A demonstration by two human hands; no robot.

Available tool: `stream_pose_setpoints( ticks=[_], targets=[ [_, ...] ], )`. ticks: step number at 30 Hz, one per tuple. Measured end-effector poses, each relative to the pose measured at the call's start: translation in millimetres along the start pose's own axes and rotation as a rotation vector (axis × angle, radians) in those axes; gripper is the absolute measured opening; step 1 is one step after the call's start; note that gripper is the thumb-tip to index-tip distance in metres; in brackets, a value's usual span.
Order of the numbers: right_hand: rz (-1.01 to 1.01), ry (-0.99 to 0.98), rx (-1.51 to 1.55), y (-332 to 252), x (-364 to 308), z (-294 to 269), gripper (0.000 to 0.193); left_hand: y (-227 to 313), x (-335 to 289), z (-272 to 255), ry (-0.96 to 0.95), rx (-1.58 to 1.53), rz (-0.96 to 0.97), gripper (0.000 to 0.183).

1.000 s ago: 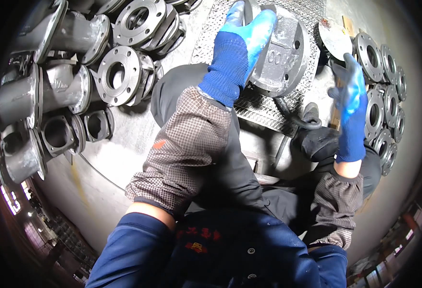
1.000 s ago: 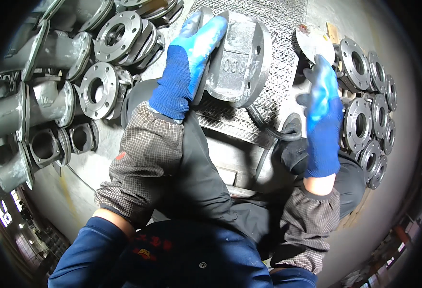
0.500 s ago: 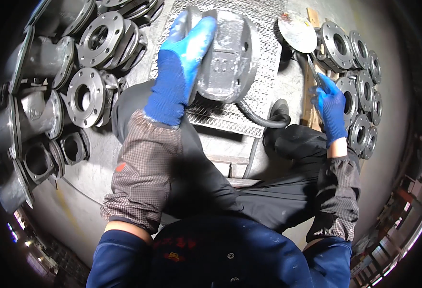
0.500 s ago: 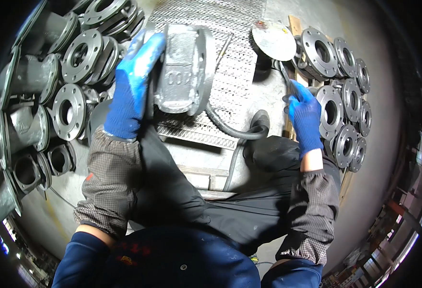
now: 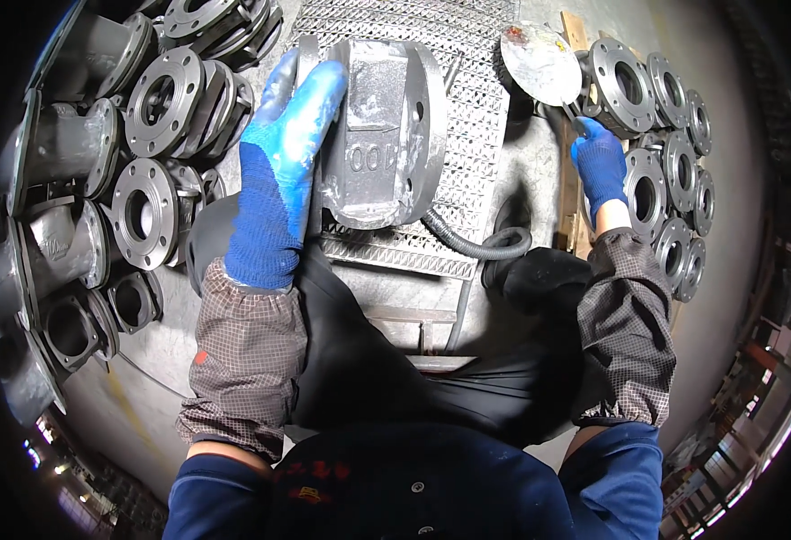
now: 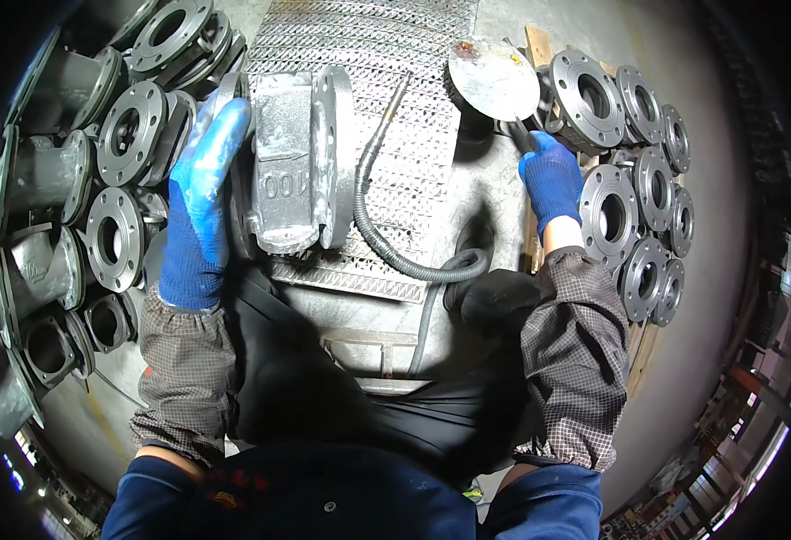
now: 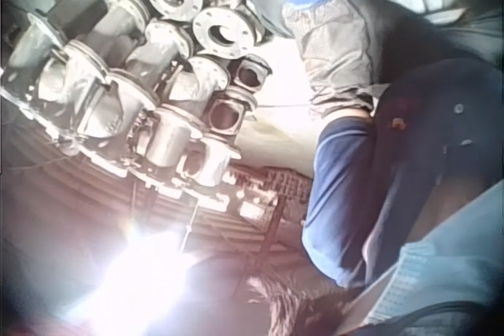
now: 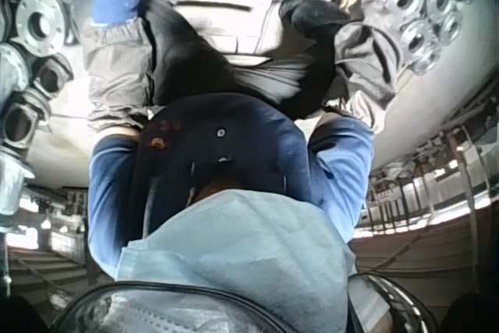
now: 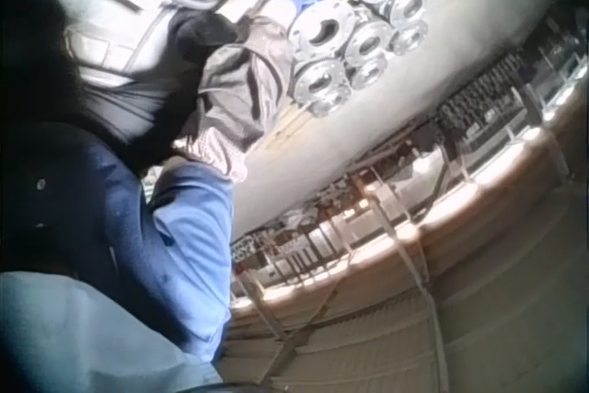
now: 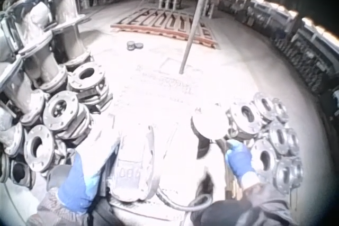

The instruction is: The person handles a metal flange, turns it over, and uses a tool to grind the interior edges and surfaces of the part.

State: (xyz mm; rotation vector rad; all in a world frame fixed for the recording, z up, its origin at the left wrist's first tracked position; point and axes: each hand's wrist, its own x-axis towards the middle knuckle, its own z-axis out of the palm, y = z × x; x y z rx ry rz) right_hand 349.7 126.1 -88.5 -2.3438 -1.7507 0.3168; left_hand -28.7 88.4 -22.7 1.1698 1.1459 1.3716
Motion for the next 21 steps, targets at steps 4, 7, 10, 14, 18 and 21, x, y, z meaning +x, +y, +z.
stream_pose_setpoints(
  ticks=[4,7,10,14,18,21],
  targets=[
    [0.006,-0.037,-0.004,-7.0,1.7,-1.1,0.038,-2.0,2.1,-13.5,-0.138,0.561,0.413,0.039],
    [-0.005,-0.052,-0.013,-7.3,2.8,-1.4,0.038,-3.7,3.3,-16.3,-0.137,0.718,0.514,0.035],
    [-0.032,-0.046,-0.037,0.7,8.2,2.7,0.039,-4.9,5.6,-16.8,-0.145,0.628,0.415,0.041],
    [-0.084,0.0,-0.024,9.5,13.4,6.7,0.04,10.8,1.8,1.2,0.006,0.273,0.007,0.061],
    [0.158,-0.257,0.464,5.3,19.8,2.0,0.042,-8.3,7.8,-11.1,-0.047,0.321,0.2,0.068],
    [0.15,-0.277,0.68,5.2,21.0,-7.1,0.044,-14.5,12.8,-25.0,-0.213,0.676,0.492,0.072]
  ],
)
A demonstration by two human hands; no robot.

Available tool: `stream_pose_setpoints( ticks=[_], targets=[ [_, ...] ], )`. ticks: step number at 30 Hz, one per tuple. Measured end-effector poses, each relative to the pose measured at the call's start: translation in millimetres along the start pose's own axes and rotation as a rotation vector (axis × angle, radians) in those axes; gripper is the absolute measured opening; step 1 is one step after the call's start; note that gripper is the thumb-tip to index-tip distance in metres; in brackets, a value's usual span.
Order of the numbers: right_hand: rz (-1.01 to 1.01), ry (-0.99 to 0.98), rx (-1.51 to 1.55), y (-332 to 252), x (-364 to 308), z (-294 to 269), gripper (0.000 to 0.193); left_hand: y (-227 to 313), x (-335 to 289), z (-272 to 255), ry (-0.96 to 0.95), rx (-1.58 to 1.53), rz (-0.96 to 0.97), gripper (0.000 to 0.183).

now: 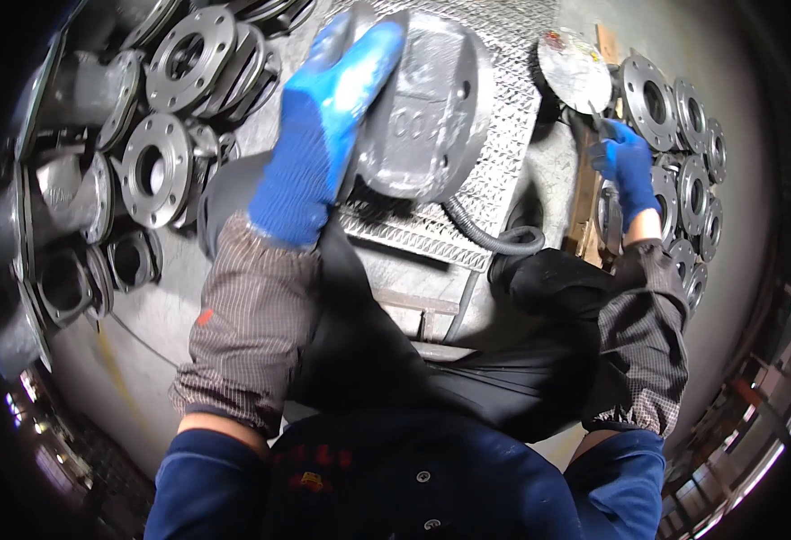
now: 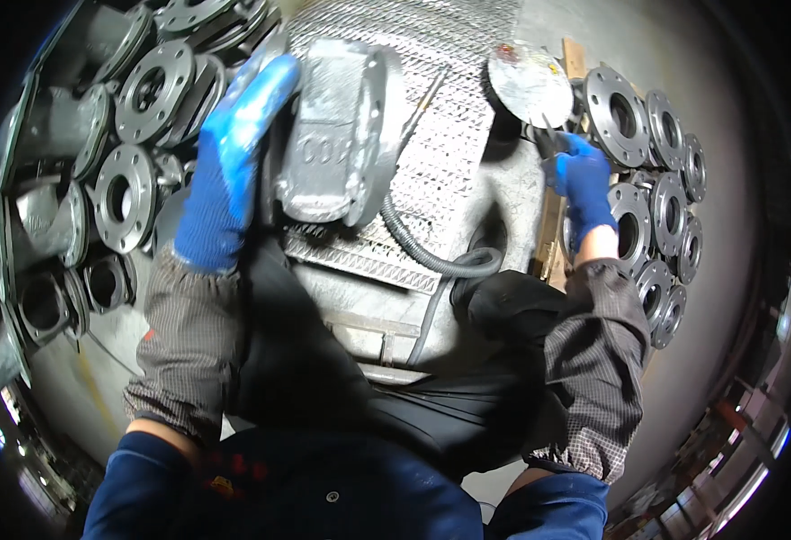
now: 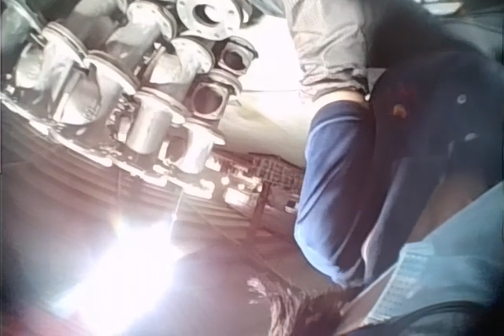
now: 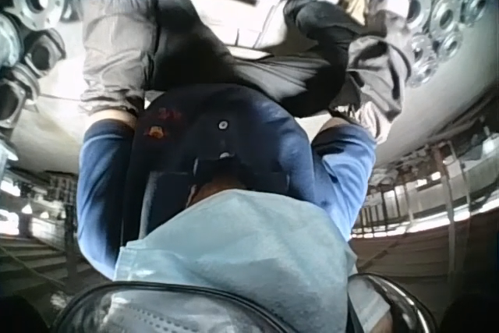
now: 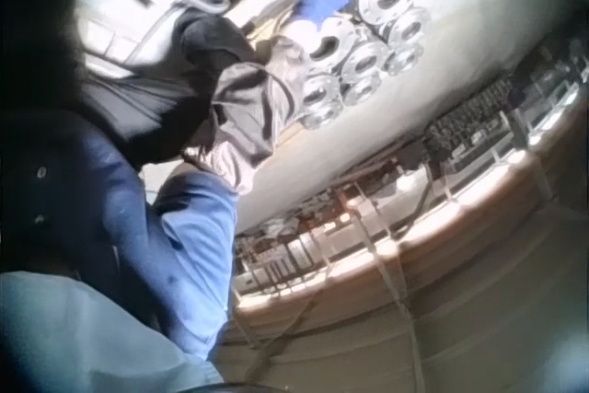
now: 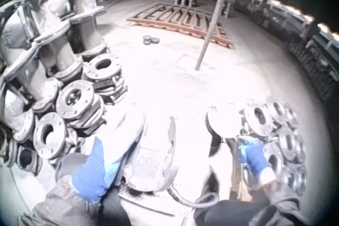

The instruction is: The person handles a metal flange, turns it over, and uses a tool to grind the interior edges and surfaces of the part.

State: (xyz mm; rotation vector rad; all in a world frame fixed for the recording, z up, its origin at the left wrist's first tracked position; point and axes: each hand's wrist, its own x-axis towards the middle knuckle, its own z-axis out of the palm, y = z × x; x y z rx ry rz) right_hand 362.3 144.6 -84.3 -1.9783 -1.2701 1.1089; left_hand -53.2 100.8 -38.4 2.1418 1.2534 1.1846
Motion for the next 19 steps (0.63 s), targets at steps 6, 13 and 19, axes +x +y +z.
stream_pose_setpoints(
  ticks=[6,13,19],
  targets=[
    [-0.591,-0.025,-0.386,-113.2,-91.1,-3.7,0.041,19.7,7.9,5.9,0.13,-0.271,-0.213,0.055],
    [-1.038,-0.037,-1.044,-199.3,-182.1,36.5,0.039,15.9,9.0,17.8,0.267,-0.711,-0.534,0.044],
    [-1.124,-0.045,-1.586,-195.1,-259.5,25.5,0.031,22.2,22.4,33.8,0.285,-0.838,-0.557,0.036]
  ],
)
